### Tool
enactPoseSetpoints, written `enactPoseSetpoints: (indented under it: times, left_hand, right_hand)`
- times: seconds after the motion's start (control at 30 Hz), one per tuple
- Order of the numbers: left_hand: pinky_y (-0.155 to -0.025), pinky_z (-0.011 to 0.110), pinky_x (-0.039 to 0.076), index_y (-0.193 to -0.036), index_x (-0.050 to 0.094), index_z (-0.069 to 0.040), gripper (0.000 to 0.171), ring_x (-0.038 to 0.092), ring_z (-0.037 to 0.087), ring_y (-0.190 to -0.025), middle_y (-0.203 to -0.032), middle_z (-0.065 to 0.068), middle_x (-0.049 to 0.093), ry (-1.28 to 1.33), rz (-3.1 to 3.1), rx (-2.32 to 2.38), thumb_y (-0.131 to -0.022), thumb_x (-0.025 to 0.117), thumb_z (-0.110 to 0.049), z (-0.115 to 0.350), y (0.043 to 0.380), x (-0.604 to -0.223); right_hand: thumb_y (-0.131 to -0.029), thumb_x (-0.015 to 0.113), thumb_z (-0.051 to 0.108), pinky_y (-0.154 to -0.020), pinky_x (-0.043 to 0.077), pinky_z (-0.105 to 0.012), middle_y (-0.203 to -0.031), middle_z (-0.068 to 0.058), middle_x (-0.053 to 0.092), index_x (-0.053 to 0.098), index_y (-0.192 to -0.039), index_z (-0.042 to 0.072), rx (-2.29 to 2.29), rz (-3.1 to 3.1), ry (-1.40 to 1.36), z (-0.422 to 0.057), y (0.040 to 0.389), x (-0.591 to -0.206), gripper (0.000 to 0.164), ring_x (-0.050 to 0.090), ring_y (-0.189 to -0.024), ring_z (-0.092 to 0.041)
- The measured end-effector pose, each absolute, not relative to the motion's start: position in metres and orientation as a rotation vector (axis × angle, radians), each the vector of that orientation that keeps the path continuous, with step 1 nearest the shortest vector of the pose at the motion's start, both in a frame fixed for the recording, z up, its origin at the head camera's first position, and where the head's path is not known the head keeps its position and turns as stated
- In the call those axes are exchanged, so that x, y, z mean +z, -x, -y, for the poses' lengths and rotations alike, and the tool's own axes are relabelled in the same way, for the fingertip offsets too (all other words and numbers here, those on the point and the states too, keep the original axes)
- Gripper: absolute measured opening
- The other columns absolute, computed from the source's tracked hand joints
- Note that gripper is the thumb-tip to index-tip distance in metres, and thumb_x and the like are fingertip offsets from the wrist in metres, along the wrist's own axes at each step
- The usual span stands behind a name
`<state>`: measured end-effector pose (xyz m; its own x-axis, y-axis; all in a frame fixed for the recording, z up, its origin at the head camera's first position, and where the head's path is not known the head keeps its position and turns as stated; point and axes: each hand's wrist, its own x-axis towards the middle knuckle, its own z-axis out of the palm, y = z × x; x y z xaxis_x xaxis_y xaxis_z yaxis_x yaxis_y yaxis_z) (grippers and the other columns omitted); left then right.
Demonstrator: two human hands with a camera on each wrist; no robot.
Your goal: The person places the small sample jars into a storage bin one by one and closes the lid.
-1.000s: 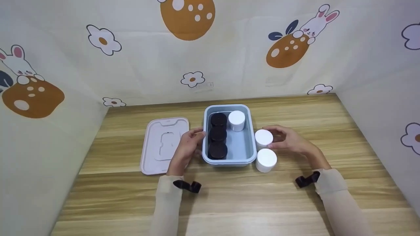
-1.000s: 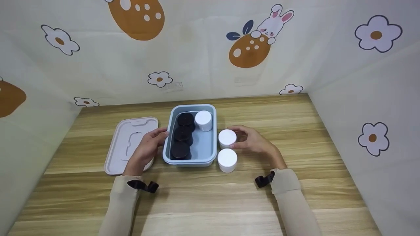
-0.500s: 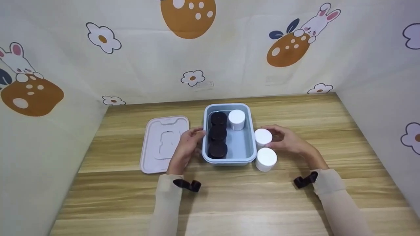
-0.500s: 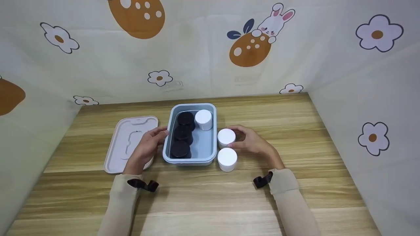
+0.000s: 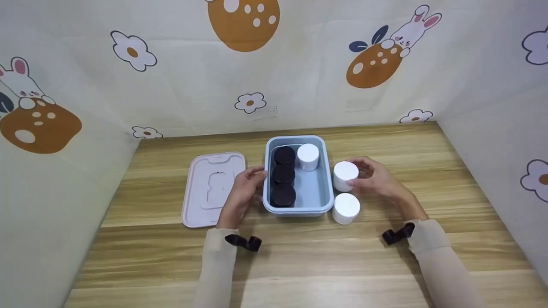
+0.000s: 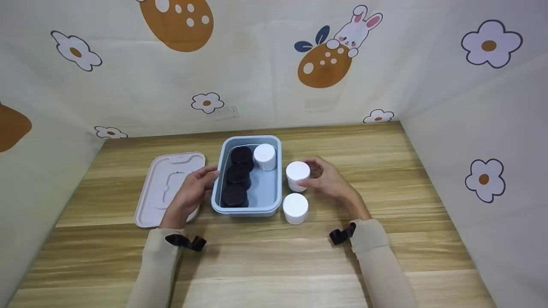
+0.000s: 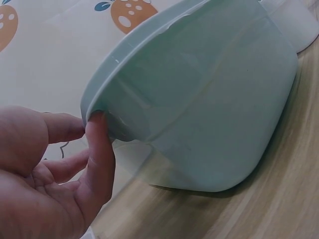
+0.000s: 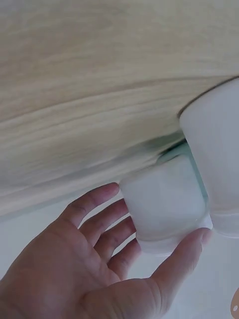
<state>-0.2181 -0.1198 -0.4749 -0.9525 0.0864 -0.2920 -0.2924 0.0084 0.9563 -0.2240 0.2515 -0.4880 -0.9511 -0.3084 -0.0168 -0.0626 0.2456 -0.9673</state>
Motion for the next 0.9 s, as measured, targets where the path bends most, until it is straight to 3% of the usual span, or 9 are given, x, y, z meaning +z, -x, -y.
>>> enactPoseSetpoints:
  times: [0.2, 0.47, 0.73, 0.9]
  left_hand:
    - [-0.044, 0.027, 0.044, -0.136, 0.058, -0.006, 0.041, 0.060, 0.012, -0.061, -0.087, 0.003, 0.064, 0.220, -2.009, 2.051, -0.098, 0.062, -0.022, 0.120, 0.217, -0.476]
    - [-0.046, 0.027, 0.046, -0.135, 0.059, -0.006, 0.040, 0.064, 0.012, -0.066, -0.096, 0.006, 0.068, 0.223, -1.991, 2.060, -0.098, 0.062, -0.021, 0.120, 0.217, -0.477]
    - [-0.047, 0.027, 0.047, -0.135, 0.059, -0.006, 0.040, 0.063, 0.012, -0.066, -0.098, 0.006, 0.068, 0.220, -1.995, 2.060, -0.098, 0.062, -0.021, 0.120, 0.218, -0.477]
    - [-0.045, 0.026, 0.046, -0.135, 0.058, -0.006, 0.040, 0.061, 0.012, -0.067, -0.104, 0.007, 0.066, 0.226, -1.990, 2.066, -0.098, 0.062, -0.022, 0.120, 0.218, -0.478]
  right_hand:
    - [-0.082, 0.079, 0.001, -0.103, 0.045, -0.016, -0.126, -0.001, 0.060, 0.046, -0.137, -0.008, -1.899, -2.349, 0.275, -0.247, 0.224, -0.482, 0.064, 0.058, -0.114, -0.001]
    - [-0.082, 0.076, -0.003, -0.100, 0.045, -0.015, -0.118, 0.008, 0.061, 0.044, -0.133, -0.008, -1.957, -2.390, 0.270, -0.242, 0.223, -0.475, 0.060, 0.058, -0.112, 0.001]
    - [-0.085, 0.075, 0.000, -0.098, 0.048, -0.019, -0.137, -0.019, 0.055, 0.043, -0.141, -0.006, -1.913, -2.439, 0.328, -0.234, 0.223, -0.460, 0.065, 0.057, -0.113, 0.001]
    - [-0.085, 0.073, -0.003, -0.097, 0.051, -0.021, -0.135, -0.017, 0.055, 0.044, -0.143, -0.005, -1.930, -2.430, 0.418, -0.230, 0.222, -0.452, 0.065, 0.059, -0.112, -0.003]
